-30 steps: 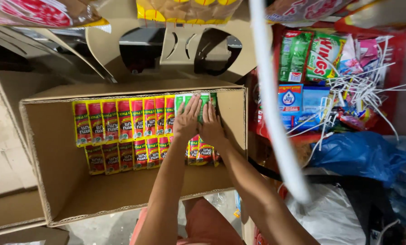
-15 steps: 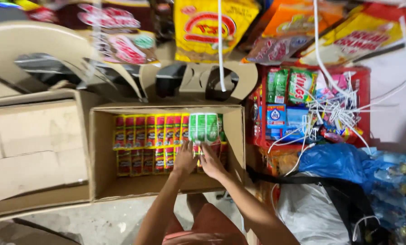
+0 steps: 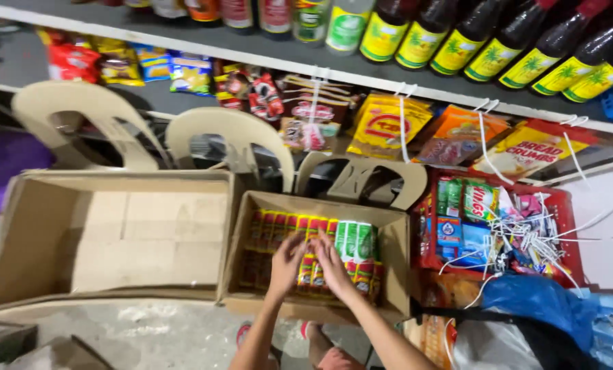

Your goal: Organizing and stocking plastic packets of sauce on a grocery store shelf.

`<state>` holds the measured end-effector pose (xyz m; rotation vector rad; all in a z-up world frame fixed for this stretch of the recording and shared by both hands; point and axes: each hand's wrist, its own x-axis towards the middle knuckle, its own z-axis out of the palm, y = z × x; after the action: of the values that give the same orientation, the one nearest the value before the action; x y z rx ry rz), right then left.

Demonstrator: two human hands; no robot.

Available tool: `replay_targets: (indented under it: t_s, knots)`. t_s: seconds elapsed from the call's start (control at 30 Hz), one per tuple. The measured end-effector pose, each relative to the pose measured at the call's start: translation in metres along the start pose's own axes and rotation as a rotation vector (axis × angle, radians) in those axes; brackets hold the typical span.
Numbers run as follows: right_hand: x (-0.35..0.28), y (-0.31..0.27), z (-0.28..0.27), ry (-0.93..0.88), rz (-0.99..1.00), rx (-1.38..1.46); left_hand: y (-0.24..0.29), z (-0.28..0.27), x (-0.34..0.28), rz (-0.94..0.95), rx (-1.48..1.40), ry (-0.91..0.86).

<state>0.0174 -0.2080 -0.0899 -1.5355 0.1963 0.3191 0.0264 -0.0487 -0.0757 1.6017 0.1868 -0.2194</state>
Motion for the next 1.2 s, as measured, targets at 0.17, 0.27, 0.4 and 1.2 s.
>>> replay_targets:
  t_s: [0.17,0.27,0.4,1.2]
  knots:
    - [-0.003,-0.099,0.053,-0.004,-0.144,-0.010,0.099,-0.053,0.006,0.160,-0.288,-0.008]
    - [-0.006,-0.149,0.081,0.009,-0.230,-0.012,0.141,-0.084,0.005,0.264,-0.315,-0.037]
    - [-0.020,-0.196,0.121,0.001,-0.345,0.122,0.192,-0.119,-0.002,0.423,-0.324,-0.045]
    - [-0.031,-0.397,0.230,-0.233,-0.823,0.188,0.376,-0.253,-0.023,0.823,-0.222,-0.142]
